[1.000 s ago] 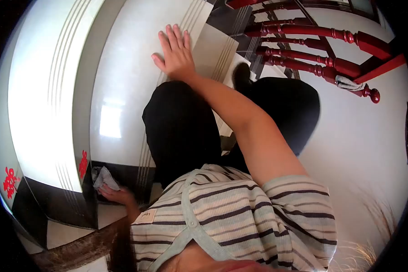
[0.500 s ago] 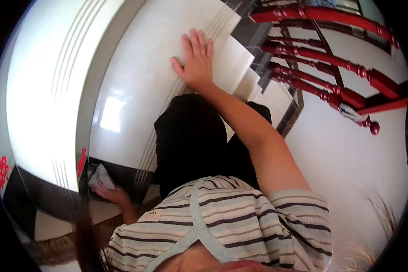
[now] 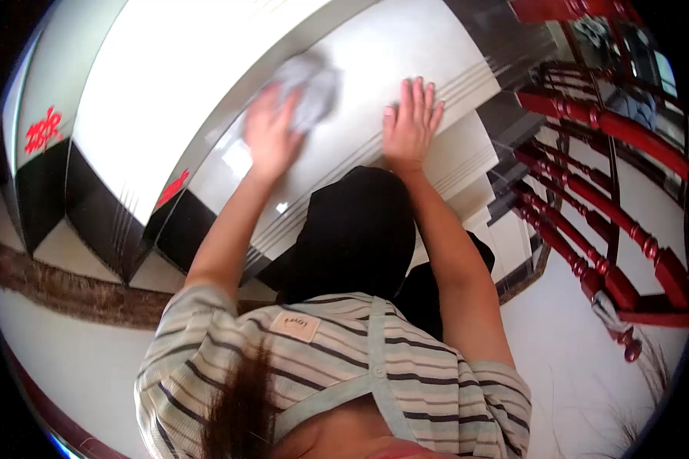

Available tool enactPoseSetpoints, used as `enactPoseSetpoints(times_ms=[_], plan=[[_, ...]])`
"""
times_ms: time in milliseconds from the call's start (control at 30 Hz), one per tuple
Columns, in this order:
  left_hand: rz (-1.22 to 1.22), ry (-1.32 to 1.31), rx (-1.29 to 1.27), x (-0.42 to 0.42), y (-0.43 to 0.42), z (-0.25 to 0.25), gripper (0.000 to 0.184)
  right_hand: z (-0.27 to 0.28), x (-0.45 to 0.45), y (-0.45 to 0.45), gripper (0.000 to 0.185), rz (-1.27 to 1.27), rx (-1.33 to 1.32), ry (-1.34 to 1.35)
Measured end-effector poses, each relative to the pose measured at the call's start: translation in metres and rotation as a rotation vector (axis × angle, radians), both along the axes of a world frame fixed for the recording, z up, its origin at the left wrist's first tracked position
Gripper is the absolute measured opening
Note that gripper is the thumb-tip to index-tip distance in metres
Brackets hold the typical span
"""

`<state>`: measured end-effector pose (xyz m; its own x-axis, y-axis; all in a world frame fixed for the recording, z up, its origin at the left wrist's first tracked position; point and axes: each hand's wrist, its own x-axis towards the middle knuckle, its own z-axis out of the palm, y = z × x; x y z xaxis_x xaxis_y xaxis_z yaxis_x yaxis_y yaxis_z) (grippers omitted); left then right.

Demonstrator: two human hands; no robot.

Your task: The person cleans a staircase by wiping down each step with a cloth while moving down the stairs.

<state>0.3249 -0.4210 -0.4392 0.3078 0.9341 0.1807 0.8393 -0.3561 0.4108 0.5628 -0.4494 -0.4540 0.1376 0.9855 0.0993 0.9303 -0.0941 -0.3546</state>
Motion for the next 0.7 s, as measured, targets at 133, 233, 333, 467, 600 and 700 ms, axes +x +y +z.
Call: enactPoseSetpoints(times_ms=[133, 233, 333, 467, 600, 700], plan=[[-0.052, -0.053, 0.172, 0.107, 0.063, -0.007, 0.064, -0.003, 0.005, -0.002, 0.056, 0.009, 0.161, 0.201], [-0.161, -0.093, 0.131, 0.111, 0.057, -0.004, 0.064, -0.002, 0.005, -0.001, 0.056, 0.011, 0.265, 0.245], [-0.315, -0.015, -0.03, 0.071, 0.01, 0.011, 0.064, -0.003, 0.006, -0.001, 0.057, 0.029, 0.281, 0.238], [-0.387, 0.059, -0.109, 0.004, -0.062, 0.02, 0.067, -0.003, 0.007, -0.001, 0.058, 0.059, 0.245, 0.16], [-0.356, 0.106, -0.155, -0.011, -0.079, 0.028, 0.07, -0.007, 0.006, -0.001, 0.059, 0.091, 0.246, 0.107], [-0.283, 0.12, -0.156, 0.0, -0.075, 0.026, 0.072, -0.003, 0.008, -0.002, 0.06, 0.13, 0.246, 0.079]])
